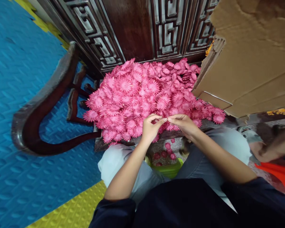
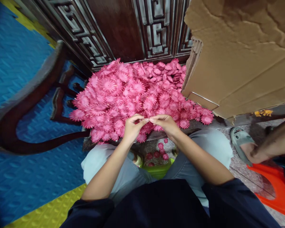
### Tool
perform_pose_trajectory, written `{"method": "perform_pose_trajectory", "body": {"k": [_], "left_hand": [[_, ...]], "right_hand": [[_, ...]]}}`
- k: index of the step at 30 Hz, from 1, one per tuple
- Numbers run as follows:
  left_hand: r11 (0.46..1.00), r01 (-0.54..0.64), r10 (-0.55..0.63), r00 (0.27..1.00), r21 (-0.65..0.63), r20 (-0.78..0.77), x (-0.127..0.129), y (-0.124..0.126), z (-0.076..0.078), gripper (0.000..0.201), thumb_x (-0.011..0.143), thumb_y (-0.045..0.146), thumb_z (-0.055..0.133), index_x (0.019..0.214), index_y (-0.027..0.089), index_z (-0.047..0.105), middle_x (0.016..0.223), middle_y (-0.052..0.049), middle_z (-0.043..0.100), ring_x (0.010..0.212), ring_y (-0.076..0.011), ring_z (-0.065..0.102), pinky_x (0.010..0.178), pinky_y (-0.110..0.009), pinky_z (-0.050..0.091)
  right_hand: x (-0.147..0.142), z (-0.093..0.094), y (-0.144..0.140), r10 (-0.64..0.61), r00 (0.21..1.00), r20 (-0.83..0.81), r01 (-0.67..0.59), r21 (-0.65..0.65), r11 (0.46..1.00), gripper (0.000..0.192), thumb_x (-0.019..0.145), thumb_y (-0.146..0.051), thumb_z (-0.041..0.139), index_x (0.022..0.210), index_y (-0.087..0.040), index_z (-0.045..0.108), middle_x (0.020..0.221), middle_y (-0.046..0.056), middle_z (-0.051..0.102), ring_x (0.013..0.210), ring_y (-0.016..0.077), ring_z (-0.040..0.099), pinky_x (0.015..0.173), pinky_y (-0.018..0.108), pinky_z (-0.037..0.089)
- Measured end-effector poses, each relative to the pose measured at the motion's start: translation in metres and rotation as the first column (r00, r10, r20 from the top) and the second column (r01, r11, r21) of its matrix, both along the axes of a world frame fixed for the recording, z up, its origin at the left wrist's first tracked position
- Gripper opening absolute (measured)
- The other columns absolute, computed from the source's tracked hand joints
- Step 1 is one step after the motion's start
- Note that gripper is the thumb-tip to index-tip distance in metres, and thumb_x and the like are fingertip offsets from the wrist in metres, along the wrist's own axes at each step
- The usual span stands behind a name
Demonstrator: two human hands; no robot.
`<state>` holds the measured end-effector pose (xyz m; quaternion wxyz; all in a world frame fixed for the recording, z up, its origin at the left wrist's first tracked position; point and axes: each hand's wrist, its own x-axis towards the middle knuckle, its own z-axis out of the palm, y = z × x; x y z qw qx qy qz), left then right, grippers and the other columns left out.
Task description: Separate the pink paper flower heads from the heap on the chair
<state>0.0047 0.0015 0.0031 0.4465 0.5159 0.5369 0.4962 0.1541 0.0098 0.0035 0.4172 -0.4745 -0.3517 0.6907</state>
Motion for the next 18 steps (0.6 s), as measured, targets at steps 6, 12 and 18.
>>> {"method": "perform_pose_trajectory", "body": {"k": [6, 12, 18], "left_hand": [[0.996, 0.014, -0.004, 0.994, 0.093, -0.109, -0.0015, 0.0002, 0.0027, 0.013, 0.068, 0.023, 0.068, 0.06, 0.016, 0.061, 0.061, 0.002, 0.054, 0.058, -0.0091, 0.048, 0.059, -0.023, 0.038], [0.988, 0.042, -0.011, 0.978, 0.146, -0.206, -0.001, -0.0017, 0.0044, 0.018, 0.074, 0.023, 0.063, 0.058, 0.017, 0.056, 0.059, 0.003, 0.049, 0.059, -0.0096, 0.046, 0.059, -0.023, 0.036], [0.99, 0.043, -0.016, 0.981, 0.134, -0.195, -0.0001, -0.0017, 0.0047, 0.017, 0.075, 0.022, 0.061, 0.06, 0.017, 0.055, 0.062, 0.002, 0.049, 0.061, -0.0099, 0.045, 0.06, -0.023, 0.036]], "right_hand": [[-0.0004, 0.0059, -0.0006, 0.015, 0.997, 0.075, -0.02, 0.072, 0.997, 0.015, 0.054, -0.03, 0.078, 0.067, -0.023, 0.072, 0.07, -0.001, 0.071, 0.067, 0.0107, 0.06, 0.077, 0.029, 0.044], [-0.0003, 0.0064, -0.001, 0.023, 0.994, 0.106, -0.037, 0.133, 0.99, 0.016, 0.057, -0.032, 0.076, 0.069, -0.023, 0.072, 0.072, -0.001, 0.071, 0.071, 0.012, 0.061, 0.08, 0.03, 0.044], [-0.0019, 0.0083, -0.0003, -0.008, 0.996, 0.086, -0.004, 0.136, 0.991, 0.017, 0.055, -0.034, 0.077, 0.067, -0.023, 0.071, 0.073, -0.001, 0.07, 0.074, 0.0119, 0.06, 0.083, 0.03, 0.043]]}}
